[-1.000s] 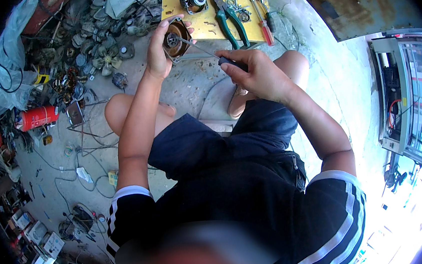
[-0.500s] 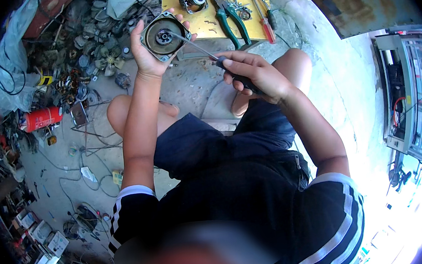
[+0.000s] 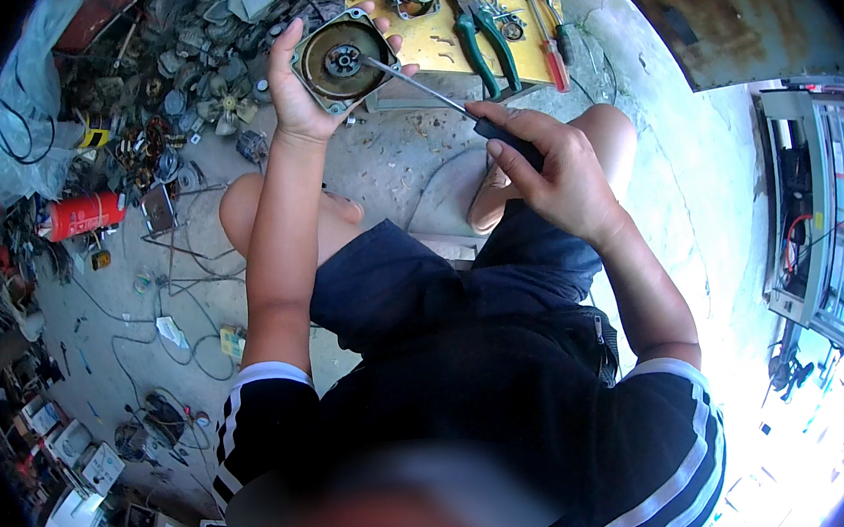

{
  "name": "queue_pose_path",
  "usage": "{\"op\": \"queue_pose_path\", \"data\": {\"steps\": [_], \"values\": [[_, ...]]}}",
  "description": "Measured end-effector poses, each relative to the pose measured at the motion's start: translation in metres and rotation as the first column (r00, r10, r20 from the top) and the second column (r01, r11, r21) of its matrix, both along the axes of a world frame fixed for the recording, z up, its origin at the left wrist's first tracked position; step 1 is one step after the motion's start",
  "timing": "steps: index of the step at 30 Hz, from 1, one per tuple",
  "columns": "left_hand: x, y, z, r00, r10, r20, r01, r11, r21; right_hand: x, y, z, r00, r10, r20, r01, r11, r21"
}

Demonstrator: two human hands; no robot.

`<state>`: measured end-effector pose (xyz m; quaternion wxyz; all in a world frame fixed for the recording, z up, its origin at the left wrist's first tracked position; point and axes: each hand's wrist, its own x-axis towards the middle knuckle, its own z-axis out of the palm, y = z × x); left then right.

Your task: The person disassembles motor components by hand using pliers and a screwdriver to remove internal parts and copper coils.

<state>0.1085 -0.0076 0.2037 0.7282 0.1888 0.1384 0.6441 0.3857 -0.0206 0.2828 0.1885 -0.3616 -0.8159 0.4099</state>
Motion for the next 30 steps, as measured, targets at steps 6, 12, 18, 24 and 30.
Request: {"op": "queue_pose_path", "data": {"steps": [6,12,18,24,30], "values": [[-0.004,-0.001,-0.002,0.999,-0.019,-0.026,0.021,0.998,0.053,-0.006,-0.003,0.01,0.999,0.013,0.045,-0.017,0.997,0.076],[-0.003,-0.003,-0.001,0.995,-0.019,-0.097,0.026,0.997,0.066,-0.01,-0.002,0.02,0.982,0.025,0.186,-0.065,0.975,0.212],[0.0,-0.001,-0.005,0.98,-0.015,-0.196,0.019,1.0,0.018,-0.006,0.011,0.026,0.911,0.02,0.412,-0.214,0.877,0.431],[0.002,-0.002,-0.005,0.862,-0.156,-0.482,0.147,0.988,-0.055,-0.01,0.039,0.041,0.805,0.026,0.593,-0.437,0.701,0.563],[0.005,0.002,-0.015,0.841,-0.313,-0.442,0.25,0.948,-0.196,-0.019,0.054,0.045,0.764,0.136,0.631,-0.557,0.632,0.538]]}}
